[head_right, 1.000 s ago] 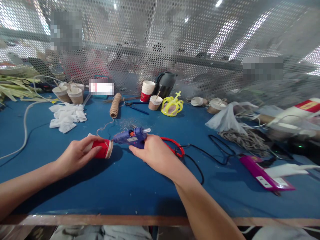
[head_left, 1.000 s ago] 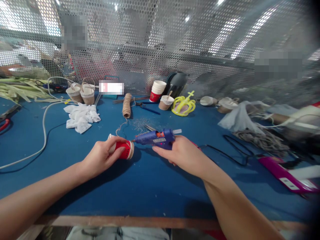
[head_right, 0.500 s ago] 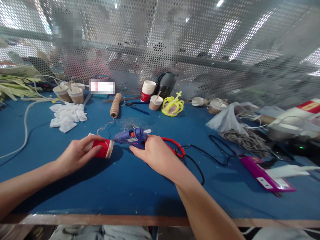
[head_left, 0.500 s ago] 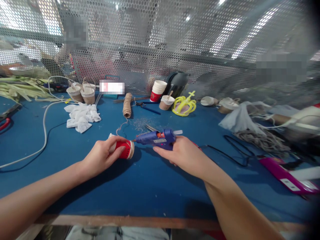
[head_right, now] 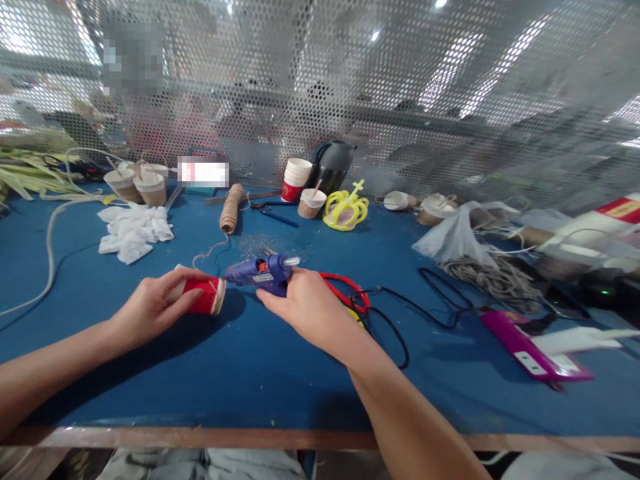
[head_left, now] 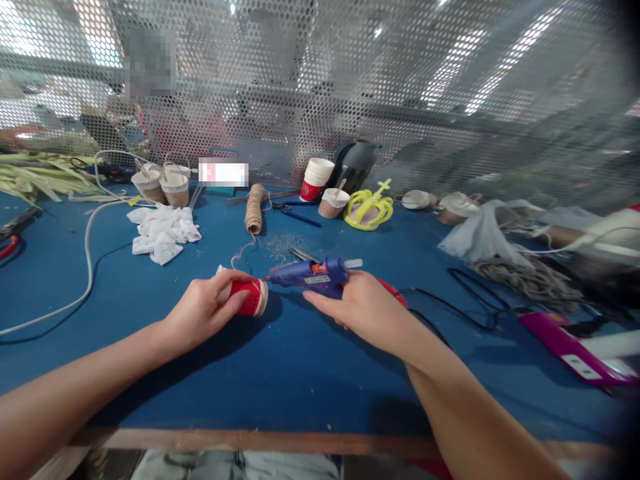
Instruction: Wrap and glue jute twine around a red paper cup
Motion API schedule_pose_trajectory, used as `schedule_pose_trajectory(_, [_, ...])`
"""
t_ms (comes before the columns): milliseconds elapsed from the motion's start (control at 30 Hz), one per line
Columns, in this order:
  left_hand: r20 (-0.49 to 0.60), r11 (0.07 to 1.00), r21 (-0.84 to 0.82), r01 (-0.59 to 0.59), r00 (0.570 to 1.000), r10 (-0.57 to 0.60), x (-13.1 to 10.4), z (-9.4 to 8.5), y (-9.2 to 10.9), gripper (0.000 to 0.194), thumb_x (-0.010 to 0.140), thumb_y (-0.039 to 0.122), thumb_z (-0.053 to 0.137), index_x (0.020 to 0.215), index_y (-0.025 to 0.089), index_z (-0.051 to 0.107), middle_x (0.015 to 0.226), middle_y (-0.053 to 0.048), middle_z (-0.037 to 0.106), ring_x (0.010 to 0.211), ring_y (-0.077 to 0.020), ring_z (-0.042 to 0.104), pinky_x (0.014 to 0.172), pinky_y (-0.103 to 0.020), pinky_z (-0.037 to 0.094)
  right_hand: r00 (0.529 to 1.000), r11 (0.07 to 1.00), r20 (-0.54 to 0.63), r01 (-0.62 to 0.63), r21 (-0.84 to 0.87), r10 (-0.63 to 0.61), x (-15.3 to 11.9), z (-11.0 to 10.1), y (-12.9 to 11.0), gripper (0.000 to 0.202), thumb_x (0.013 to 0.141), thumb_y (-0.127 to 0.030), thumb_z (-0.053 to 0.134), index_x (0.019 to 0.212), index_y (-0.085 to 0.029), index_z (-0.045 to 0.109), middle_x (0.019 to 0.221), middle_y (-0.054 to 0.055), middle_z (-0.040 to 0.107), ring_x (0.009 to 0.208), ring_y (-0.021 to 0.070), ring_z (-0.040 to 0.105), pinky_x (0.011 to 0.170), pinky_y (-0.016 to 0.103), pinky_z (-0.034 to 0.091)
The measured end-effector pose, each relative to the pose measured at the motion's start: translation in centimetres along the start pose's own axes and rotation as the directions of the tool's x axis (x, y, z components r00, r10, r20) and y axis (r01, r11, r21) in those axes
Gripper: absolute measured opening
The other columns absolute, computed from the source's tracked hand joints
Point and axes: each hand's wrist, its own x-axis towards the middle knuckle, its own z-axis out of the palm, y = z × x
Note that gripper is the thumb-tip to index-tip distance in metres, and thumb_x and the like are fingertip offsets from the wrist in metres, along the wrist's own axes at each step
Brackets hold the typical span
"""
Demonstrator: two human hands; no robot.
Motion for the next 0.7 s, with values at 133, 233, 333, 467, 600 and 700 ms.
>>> schedule_pose_trajectory(133, [0.010,1.000,0.005,0.011,1.000,-0.011,0.0,0.0,0.0,0.027,0.084,0.029,0.042,0.104,0.017,0.055,0.074,-0.002,0.067,0.056,-0.0113,0.058,0.054,-0.020,0.043,1.000,1.000,-0.001,-0.010,0.005,0.010,-0.1,-0.2,-0.2,0.016,0.073,-0.031,0.054,0.063,-0.020,0.057,0.041,-0.004,0.052,0.046,0.0141,0.052,0.048,0.024,0.039])
schedule_pose_trajectory(233, [0.020,1.000,-0.007,0.031,0.999,-0.031,0.0,-0.1,0.0,0.028,0.084,0.030,0.042,0.104,0.017,0.056,0.076,-0.002,0.068,0.057,-0.0115,0.058,0.055,-0.020,0.043,1.000,1.000,0.004,-0.008,-0.003,0.008,-0.2,-0.4,-0.2,0.016,0.073,-0.031,0.054,0.062,-0.020,0.056,0.041,-0.004,0.051,0.048,0.0144,0.053,0.050,0.024,0.039])
schedule_pose_trajectory(333, [0.028,0.999,-0.022,0.037,0.999,-0.036,0.1,-0.1,0.0,0.028,0.084,0.030,0.042,0.105,0.017,0.056,0.077,-0.002,0.068,0.058,-0.0117,0.058,0.056,-0.021,0.043,1.000,1.000,0.024,-0.013,-0.010,0.013,-0.4,-0.6,-0.3,0.019,0.074,-0.031,0.054,0.059,-0.020,0.055,0.037,-0.005,0.047,0.045,0.0134,0.051,0.050,0.024,0.039])
schedule_pose_trajectory(467, [0.030,0.999,-0.028,0.033,0.999,-0.032,0.0,-0.1,0.1,0.029,0.084,0.030,0.042,0.105,0.016,0.056,0.077,-0.003,0.068,0.058,-0.0118,0.058,0.056,-0.021,0.043,0.999,1.000,0.041,-0.017,-0.021,0.018,-0.6,-0.7,-0.3,0.019,0.076,-0.030,0.053,0.059,-0.020,0.055,0.035,-0.006,0.045,0.040,0.0127,0.048,0.050,0.024,0.039])
schedule_pose_trajectory(600, [0.021,0.998,-0.041,0.041,0.999,-0.041,0.1,-0.2,0.2,0.028,0.083,0.029,0.042,0.103,0.016,0.056,0.071,-0.001,0.067,0.054,-0.0104,0.055,0.053,-0.020,0.042,0.999,0.999,0.038,0.016,-0.030,-0.015,-0.9,-0.8,-0.3,0.015,0.076,-0.030,0.053,0.068,-0.019,0.061,0.033,-0.007,0.042,0.038,0.0131,0.045,0.046,0.025,0.037])
schedule_pose_trajectory(700, [0.015,0.997,-0.050,0.052,0.999,-0.052,0.1,-0.3,0.3,0.027,0.083,0.029,0.043,0.102,0.016,0.057,0.070,0.000,0.066,0.052,-0.0095,0.054,0.051,-0.019,0.041,0.997,0.997,0.059,0.059,-0.043,-0.057,-1.0,-0.8,0.0,0.015,0.078,-0.030,0.052,0.074,-0.019,0.062,0.031,-0.008,0.039,0.034,0.0125,0.041,0.043,0.025,0.034])
